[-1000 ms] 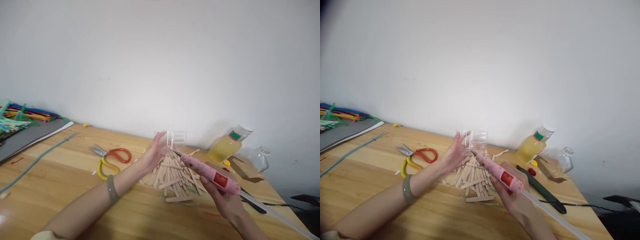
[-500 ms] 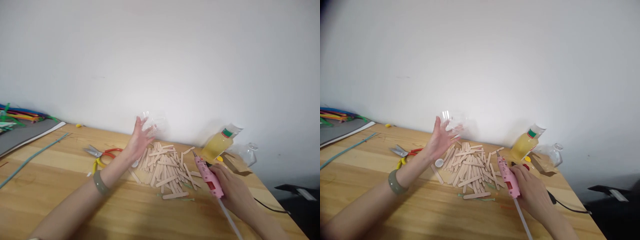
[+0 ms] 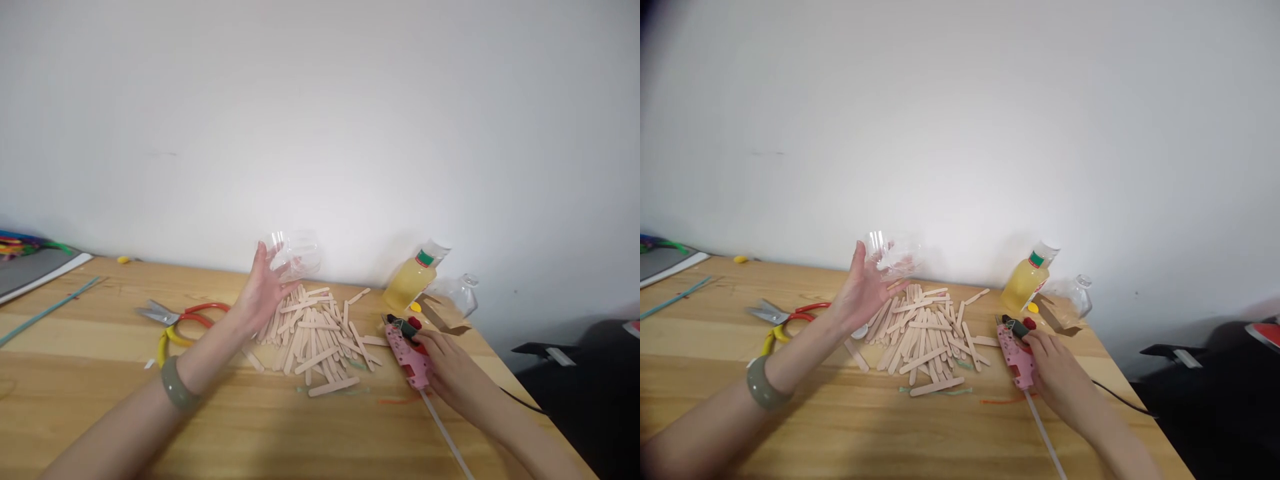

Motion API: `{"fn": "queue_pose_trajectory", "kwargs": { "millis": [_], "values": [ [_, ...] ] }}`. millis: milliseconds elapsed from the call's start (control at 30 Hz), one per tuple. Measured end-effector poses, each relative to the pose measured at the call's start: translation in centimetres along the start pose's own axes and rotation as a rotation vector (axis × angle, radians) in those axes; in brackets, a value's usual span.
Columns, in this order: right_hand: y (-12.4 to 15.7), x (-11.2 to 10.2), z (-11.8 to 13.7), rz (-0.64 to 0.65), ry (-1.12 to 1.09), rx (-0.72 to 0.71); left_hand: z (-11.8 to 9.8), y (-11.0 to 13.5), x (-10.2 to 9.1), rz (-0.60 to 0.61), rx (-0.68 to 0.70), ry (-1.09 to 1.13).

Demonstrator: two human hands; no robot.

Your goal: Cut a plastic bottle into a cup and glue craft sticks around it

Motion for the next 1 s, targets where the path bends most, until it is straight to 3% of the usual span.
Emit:
{"fn": "queue_pose_trajectory", "kwargs": {
  "millis": [100,167,300,400,567,700,867,1000],
  "values": [
    [-1.1,-3.0,1.7,-0.062,0.04,0.054,0.1,0.1,0.1,0.019,-0.004,-0.006],
    [-2.3,-4.0,3.6,-0.033,-0.01,0.135,0.4,0.1,0.2,0.034,-0.008,-0.004],
    [-5.0,-2.4,7.9,0.181,-0.065,0.25,1.4,0.4,0.2,0.042,-0.041,-0.005],
    [-6.3,-0.9,9.6,0.226,-0.06,0.265,2.3,0.7,0.0,0.033,-0.09,-0.01],
    [-6.9,0.3,9.3,0.24,-0.081,0.305,3.4,1.1,0.3,0.081,-0.134,-0.001],
    [-7.0,-0.3,9.0,0.254,-0.149,0.35,3.7,1.3,0.7,0.115,-0.162,0.003],
    [-7.4,-3.3,7.2,0.197,-0.296,0.382,4.1,1.3,0.4,0.08,-0.178,0.008],
    [-7.6,-7.4,6.1,-0.084,-0.709,0.387,4.5,1.2,0.3,0.058,-0.199,-0.015]
  ]
}}
Point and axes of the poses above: each hand's wrist, its own y-axis away from the middle knuckle, its own x-axis out of the palm, z = x × y, the point moved 6 cm from there along -y, towards the middle knuckle, and after that the axes turned 1 degree about -x, right-handed, at the moved point
